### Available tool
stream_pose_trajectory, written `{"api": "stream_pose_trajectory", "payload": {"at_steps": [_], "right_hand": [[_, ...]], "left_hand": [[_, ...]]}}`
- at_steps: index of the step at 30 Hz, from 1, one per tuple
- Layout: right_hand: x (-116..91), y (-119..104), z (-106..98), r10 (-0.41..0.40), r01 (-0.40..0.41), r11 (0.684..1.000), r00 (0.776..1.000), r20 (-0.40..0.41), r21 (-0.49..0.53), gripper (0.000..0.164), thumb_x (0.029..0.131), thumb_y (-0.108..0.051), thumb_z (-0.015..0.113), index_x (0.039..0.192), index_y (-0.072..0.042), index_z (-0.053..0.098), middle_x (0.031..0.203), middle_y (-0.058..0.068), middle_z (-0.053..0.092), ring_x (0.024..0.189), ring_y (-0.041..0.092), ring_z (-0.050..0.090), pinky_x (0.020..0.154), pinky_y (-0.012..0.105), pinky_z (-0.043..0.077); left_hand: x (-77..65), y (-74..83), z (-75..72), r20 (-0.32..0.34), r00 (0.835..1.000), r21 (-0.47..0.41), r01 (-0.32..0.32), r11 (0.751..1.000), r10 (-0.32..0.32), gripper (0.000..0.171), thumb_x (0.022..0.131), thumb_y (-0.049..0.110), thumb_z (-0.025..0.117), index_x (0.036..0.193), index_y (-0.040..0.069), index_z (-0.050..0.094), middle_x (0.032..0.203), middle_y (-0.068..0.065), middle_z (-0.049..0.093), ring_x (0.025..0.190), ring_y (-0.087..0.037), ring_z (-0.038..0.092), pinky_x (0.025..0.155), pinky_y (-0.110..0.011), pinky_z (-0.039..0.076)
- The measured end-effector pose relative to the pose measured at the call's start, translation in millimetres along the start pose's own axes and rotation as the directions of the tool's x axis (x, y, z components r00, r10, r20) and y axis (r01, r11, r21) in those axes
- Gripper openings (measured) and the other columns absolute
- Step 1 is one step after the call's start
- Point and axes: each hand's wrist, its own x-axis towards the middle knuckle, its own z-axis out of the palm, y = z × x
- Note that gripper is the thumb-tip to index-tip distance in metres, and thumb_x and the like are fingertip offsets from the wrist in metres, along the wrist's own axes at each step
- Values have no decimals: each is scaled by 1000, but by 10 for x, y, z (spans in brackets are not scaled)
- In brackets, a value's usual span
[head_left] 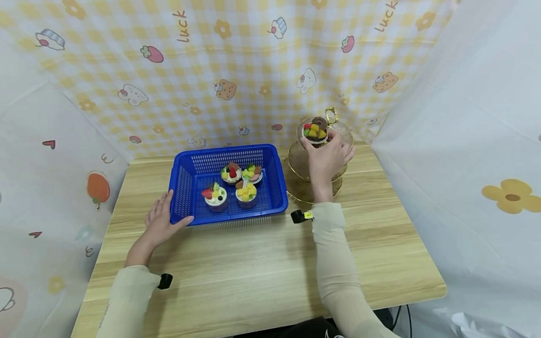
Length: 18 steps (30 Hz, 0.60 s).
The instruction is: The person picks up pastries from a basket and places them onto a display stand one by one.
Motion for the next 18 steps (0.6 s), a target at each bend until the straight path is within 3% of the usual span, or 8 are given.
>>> {"api": "stream_pose_trajectory", "payload": {"at_steps": [7, 10, 13, 16, 18], "right_hand": [[-85, -5, -124, -52, 52, 998, 998, 18, 26, 76, 64, -52, 89, 119, -10, 60, 112, 8, 66, 115, 31, 53, 126, 48, 1], [-153, 13, -227, -71, 69, 995, 997, 21, 71, 75, 65, -49, 90, 121, -8, 61, 115, 10, 68, 114, 31, 50, 122, 46, 15], [-271, 88, -333, -97, 92, 989, 995, 34, 117, 74, 66, -45, 90, 121, -6, 62, 117, 11, 67, 110, 30, 47, 108, 44, 31], [-429, 209, -410, -154, 146, 979, 987, 45, 143, 68, 68, -41, 90, 119, -4, 64, 115, 11, 67, 105, 30, 46, 95, 44, 36], [-531, 292, -432, -215, 207, 968, 976, 39, 141, 64, 70, -40, 89, 116, -3, 66, 113, 11, 69, 102, 31, 48, 93, 45, 36]], "left_hand": [[-10, -1, 4, -4, 1000, -11, -3, 1000, 3, 111, 90, 57, 63, 158, 18, -16, 164, -26, -14, 147, -56, -11, 107, -79, -6], [-12, 3, 10, -5, 1000, -9, -6, 1000, 6, 111, 90, 57, 63, 158, 17, -15, 164, -26, -13, 148, -57, -10, 108, -79, -6], [-14, 11, 14, -4, 1000, -8, -8, 1000, 8, 112, 90, 57, 63, 158, 17, -15, 165, -25, -13, 148, -57, -9, 108, -79, -5], [-12, 15, 16, -7, 1000, -8, -5, 1000, 5, 111, 90, 57, 63, 159, 17, -15, 165, -24, -14, 148, -57, -9, 108, -79, -6], [-6, 16, 19, -8, 1000, -8, -5, 1000, 5, 111, 90, 57, 63, 159, 17, -15, 165, -23, -14, 148, -57, -9, 108, -79, -6]]}}
